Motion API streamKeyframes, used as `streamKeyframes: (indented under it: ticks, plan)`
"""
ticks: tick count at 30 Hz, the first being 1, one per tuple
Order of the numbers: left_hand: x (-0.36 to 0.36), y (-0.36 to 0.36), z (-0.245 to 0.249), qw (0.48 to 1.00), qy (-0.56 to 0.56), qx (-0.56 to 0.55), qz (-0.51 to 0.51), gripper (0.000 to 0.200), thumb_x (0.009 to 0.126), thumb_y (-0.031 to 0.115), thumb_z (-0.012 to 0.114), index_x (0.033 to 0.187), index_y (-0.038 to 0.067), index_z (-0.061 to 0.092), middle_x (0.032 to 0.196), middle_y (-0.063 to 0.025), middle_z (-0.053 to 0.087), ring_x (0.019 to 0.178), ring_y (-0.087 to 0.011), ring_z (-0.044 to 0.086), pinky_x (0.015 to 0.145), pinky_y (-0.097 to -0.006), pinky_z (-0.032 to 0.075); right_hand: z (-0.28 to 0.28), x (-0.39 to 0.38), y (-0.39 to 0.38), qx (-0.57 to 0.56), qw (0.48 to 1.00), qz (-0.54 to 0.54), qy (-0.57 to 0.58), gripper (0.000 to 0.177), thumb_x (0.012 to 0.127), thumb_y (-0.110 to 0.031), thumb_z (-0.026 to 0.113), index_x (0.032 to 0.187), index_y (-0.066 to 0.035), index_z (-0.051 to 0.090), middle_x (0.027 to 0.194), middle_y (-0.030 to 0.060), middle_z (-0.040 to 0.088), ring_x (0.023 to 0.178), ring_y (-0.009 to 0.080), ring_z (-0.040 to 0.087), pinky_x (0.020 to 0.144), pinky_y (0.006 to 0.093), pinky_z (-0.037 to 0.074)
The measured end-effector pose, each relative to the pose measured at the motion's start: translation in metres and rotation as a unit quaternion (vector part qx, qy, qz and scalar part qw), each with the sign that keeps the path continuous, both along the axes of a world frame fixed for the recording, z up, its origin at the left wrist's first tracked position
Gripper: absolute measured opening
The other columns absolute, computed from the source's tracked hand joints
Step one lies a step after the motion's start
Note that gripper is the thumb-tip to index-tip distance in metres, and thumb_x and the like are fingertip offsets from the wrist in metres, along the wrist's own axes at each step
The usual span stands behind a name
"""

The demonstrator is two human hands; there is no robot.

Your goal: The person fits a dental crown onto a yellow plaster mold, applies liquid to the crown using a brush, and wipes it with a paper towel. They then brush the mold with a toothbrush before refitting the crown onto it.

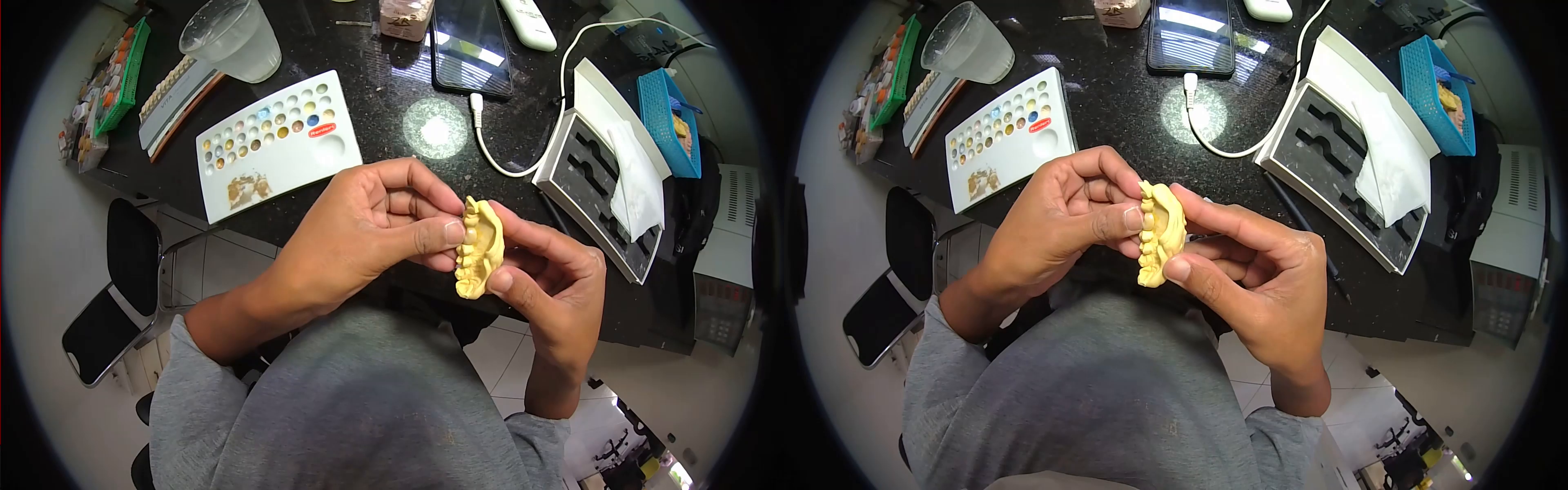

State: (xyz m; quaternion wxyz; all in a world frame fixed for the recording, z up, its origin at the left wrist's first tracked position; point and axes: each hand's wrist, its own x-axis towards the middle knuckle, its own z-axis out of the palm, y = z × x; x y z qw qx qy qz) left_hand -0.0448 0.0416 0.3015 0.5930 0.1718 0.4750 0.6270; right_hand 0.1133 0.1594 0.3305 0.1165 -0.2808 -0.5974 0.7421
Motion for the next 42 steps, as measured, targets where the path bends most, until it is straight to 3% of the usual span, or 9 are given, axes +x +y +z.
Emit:
streamKeyframes:
  ticks: [10,19,21,28,30,31,34,36,42]
  plan:
    - [-0.003,-0.004,-0.001,0.999,-0.021,0.010,-0.035,0.018,0.085,0.005,0.063,0.097,-0.001,0.051,0.088,-0.0127,0.063,0.074,-0.0119,0.065,0.066,-0.0202,0.056,0.000,0.003,-0.006,0.077,0.996,0.031,0.030,0.041,0.075,0.007,0.068,0.115,0.007,0.057,0.094,0.0139,0.065,0.087,0.0159,0.065,0.075,0.0223,0.054]
    - [-0.015,-0.005,0.000,0.994,-0.063,0.004,-0.085,0.020,0.085,0.008,0.064,0.096,-0.002,0.052,0.086,-0.0114,0.063,0.068,-0.0106,0.064,0.064,-0.0203,0.056,-0.009,0.006,-0.015,0.108,0.994,0.007,0.022,0.043,0.073,0.002,0.073,0.112,0.010,0.058,0.093,0.0179,0.067,0.083,0.0185,0.067,0.092,0.0297,0.045]
    - [-0.016,-0.005,0.002,0.992,-0.073,-0.003,-0.102,0.021,0.085,0.009,0.064,0.097,-0.002,0.052,0.086,-0.0116,0.064,0.068,-0.0109,0.064,0.063,-0.0201,0.055,-0.014,0.007,-0.017,0.123,0.992,-0.022,0.021,0.052,0.072,-0.017,0.078,0.112,0.010,0.057,0.097,0.0174,0.066,0.086,0.0190,0.065,0.079,0.0277,0.051]
    - [-0.017,-0.005,0.000,0.991,-0.081,-0.007,-0.107,0.023,0.084,0.011,0.066,0.097,-0.002,0.052,0.087,-0.0115,0.064,0.067,-0.0109,0.064,0.062,-0.0195,0.055,-0.011,0.004,-0.019,0.106,0.994,-0.029,0.014,0.055,0.073,-0.023,0.077,0.112,0.010,0.057,0.099,0.0186,0.065,0.089,0.0204,0.065,0.080,0.0293,0.051]
    - [-0.017,-0.006,-0.001,0.991,-0.087,-0.003,-0.104,0.023,0.084,0.011,0.066,0.097,-0.002,0.052,0.087,-0.0113,0.064,0.067,-0.0107,0.064,0.062,-0.0194,0.055,-0.010,0.002,-0.018,0.095,0.994,-0.024,0.052,0.043,0.073,-0.001,0.074,0.111,0.010,0.058,0.088,0.0166,0.068,0.084,0.0193,0.067,0.098,0.0322,0.040]
    - [-0.017,-0.006,-0.001,0.991,-0.088,-0.003,-0.103,0.023,0.084,0.011,0.066,0.097,-0.002,0.052,0.087,-0.0113,0.064,0.067,-0.0107,0.064,0.062,-0.0194,0.055,-0.009,0.001,-0.019,0.095,0.994,-0.023,0.051,0.043,0.073,-0.001,0.074,0.111,0.010,0.058,0.088,0.0166,0.068,0.084,0.0193,0.067,0.098,0.0322,0.040]
    - [-0.016,-0.007,-0.002,0.991,-0.088,-0.001,-0.101,0.023,0.084,0.010,0.066,0.097,-0.002,0.052,0.087,-0.0113,0.063,0.068,-0.0109,0.064,0.063,-0.0194,0.055,-0.009,0.001,-0.021,0.045,0.997,-0.046,0.049,0.042,0.074,-0.002,0.073,0.111,0.009,0.058,0.091,0.0171,0.068,0.084,0.0196,0.067,0.096,0.0322,0.043]
    - [-0.016,-0.007,-0.001,0.993,-0.073,0.008,-0.095,0.022,0.083,0.009,0.066,0.097,-0.003,0.052,0.087,-0.0113,0.063,0.070,-0.0110,0.064,0.064,-0.0198,0.056,-0.014,0.004,-0.019,0.130,0.989,-0.004,0.070,0.041,0.074,0.001,0.072,0.111,0.010,0.058,0.094,0.0183,0.067,0.085,0.0206,0.067,0.089,0.0313,0.048]
    - [-0.012,-0.007,0.001,0.996,-0.017,0.002,-0.088,0.023,0.082,0.007,0.067,0.097,-0.003,0.053,0.085,-0.0102,0.062,0.074,-0.0103,0.064,0.065,-0.0196,0.056,-0.014,0.007,-0.024,0.115,0.989,-0.020,0.087,0.041,0.073,0.007,0.070,0.112,0.010,0.057,0.095,0.0192,0.066,0.085,0.0211,0.067,0.078,0.0286,0.055]
